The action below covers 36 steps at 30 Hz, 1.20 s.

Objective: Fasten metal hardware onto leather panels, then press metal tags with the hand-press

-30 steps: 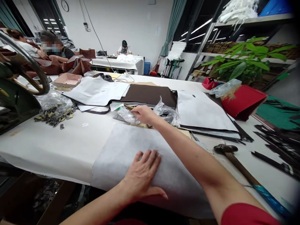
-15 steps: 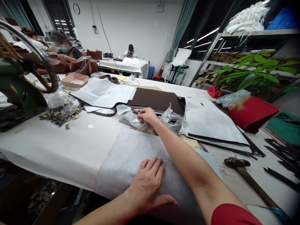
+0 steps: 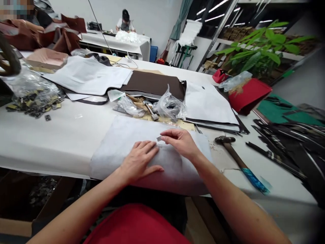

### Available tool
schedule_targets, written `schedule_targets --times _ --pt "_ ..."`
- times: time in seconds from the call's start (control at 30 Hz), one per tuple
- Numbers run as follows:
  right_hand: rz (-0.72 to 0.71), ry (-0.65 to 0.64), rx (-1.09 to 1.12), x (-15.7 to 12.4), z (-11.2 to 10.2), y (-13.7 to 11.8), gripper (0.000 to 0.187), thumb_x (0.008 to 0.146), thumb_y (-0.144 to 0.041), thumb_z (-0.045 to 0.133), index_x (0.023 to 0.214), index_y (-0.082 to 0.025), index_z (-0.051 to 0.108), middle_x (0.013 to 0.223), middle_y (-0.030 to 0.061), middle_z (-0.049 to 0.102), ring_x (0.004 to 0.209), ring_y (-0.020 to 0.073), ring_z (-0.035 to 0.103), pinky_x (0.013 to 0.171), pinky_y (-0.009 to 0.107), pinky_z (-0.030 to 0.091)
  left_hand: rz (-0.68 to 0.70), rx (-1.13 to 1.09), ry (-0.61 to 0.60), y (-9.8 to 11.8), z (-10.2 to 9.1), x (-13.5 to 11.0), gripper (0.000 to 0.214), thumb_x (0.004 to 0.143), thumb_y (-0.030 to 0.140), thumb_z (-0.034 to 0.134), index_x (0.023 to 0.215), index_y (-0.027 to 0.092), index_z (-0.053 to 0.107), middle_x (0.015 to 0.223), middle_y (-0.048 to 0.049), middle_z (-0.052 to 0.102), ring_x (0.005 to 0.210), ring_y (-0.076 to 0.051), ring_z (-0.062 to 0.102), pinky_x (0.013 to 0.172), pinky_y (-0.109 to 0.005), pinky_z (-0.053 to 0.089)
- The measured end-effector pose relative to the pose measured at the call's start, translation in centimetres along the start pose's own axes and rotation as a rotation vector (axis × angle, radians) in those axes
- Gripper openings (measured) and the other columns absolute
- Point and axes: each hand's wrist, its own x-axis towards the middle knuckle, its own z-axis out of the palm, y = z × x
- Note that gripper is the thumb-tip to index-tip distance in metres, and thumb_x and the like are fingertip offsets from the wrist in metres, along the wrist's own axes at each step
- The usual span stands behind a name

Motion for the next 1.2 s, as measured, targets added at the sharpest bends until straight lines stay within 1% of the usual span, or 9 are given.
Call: schedule_targets --times 0.13,0.23,0.33,0.47,0.7,0.93,1.07,1.13,1.2 --pt "-0.163 0.088 -0.424 -3.1 1.0 2.3 0.019 0.094 -0.032 0.068 0.103 -0.021 0.081 0.100 0.0071 0.075 0.098 0.0220 0.067 0.091 0.036 0.052 -0.004 0.010 0.015 0.0 0.4 -0.2 0.065 0.094 0.064 0.058 0.139 0.018 0.059 0.145 -0.0161 0.059 0.133 -0.033 0.052 0.110 -0.051 0.042" --pt "-0.275 0.064 -0.571 -3.6 0.8 2.9 0.023 0.097 -0.032 0.065 0.111 -0.020 0.079 0.104 0.0083 0.073 0.102 0.0233 0.064 0.094 0.037 0.050 0.001 0.024 0.025 -0.1 0.5 -0.3 0.064 0.095 0.064 0.057 0.137 0.016 0.060 0.145 -0.0163 0.059 0.134 -0.032 0.052 0.110 -0.050 0.042" --pt "-0.274 0.047 -0.498 -3.3 0.5 2.6 0.018 0.098 -0.027 0.063 0.104 -0.020 0.079 0.101 0.0067 0.074 0.099 0.0216 0.066 0.091 0.035 0.051 0.005 0.031 0.032 -0.1 0.5 -0.3 0.064 0.096 0.064 0.056 0.137 0.015 0.060 0.145 -0.0167 0.059 0.134 -0.032 0.052 0.110 -0.049 0.042" --pt "-0.175 0.007 -0.348 -2.7 0.8 1.9 0.015 0.095 -0.024 0.065 0.099 -0.022 0.079 0.099 0.0026 0.077 0.093 0.0183 0.070 0.085 0.030 0.051 -0.002 0.021 0.034 -0.1 0.5 -0.3 0.063 0.095 0.062 0.058 0.138 0.016 0.060 0.145 -0.0165 0.059 0.134 -0.032 0.052 0.111 -0.049 0.042" --pt "-0.093 0.044 -0.456 -2.2 1.3 1.7 0.017 0.095 -0.030 0.067 0.100 -0.025 0.082 0.093 0.0023 0.076 0.081 0.0161 0.067 0.077 0.028 0.049 -0.006 0.017 0.024 -0.1 0.4 -0.3 0.064 0.095 0.063 0.057 0.137 0.015 0.061 0.146 -0.0172 0.058 0.134 -0.032 0.052 0.111 -0.050 0.043" --pt "-0.119 0.085 -0.478 -2.2 1.7 2.3 0.017 0.095 -0.030 0.070 0.106 -0.024 0.081 0.091 0.0022 0.073 0.081 0.0165 0.067 0.076 0.028 0.050 0.011 0.043 0.028 -0.1 0.4 -0.3 0.068 0.096 0.063 0.056 0.139 0.011 0.060 0.147 -0.0179 0.057 0.134 -0.033 0.052 0.109 -0.050 0.043" --pt "-0.255 0.098 -0.627 -3.7 2.3 2.5 0.025 0.101 -0.034 0.059 0.111 -0.022 0.080 0.097 0.0074 0.071 0.094 0.0226 0.065 0.086 0.035 0.051 0.012 0.044 0.020 0.0 0.4 -0.2 0.067 0.096 0.061 0.057 0.142 0.011 0.058 0.147 -0.0168 0.058 0.134 -0.033 0.052 0.109 -0.050 0.043" --pt "-0.299 0.074 -0.676 -4.2 1.9 2.5 0.029 0.103 -0.034 0.056 0.117 -0.021 0.078 0.101 0.0091 0.071 0.098 0.0245 0.064 0.089 0.038 0.051 0.014 0.051 0.024 0.1 0.3 -0.2 0.066 0.097 0.060 0.057 0.142 0.011 0.058 0.147 -0.0165 0.058 0.135 -0.033 0.051 0.109 -0.050 0.043" --pt "-0.288 0.031 -0.621 -3.7 0.8 2.2 0.028 0.101 -0.034 0.059 0.119 -0.022 0.077 0.104 0.0078 0.072 0.096 0.0229 0.066 0.087 0.036 0.053 0.018 0.066 0.028 0.2 0.3 -0.1 0.064 0.098 0.059 0.056 0.140 0.011 0.058 0.148 -0.0161 0.058 0.134 -0.034 0.052 0.107 -0.050 0.043"
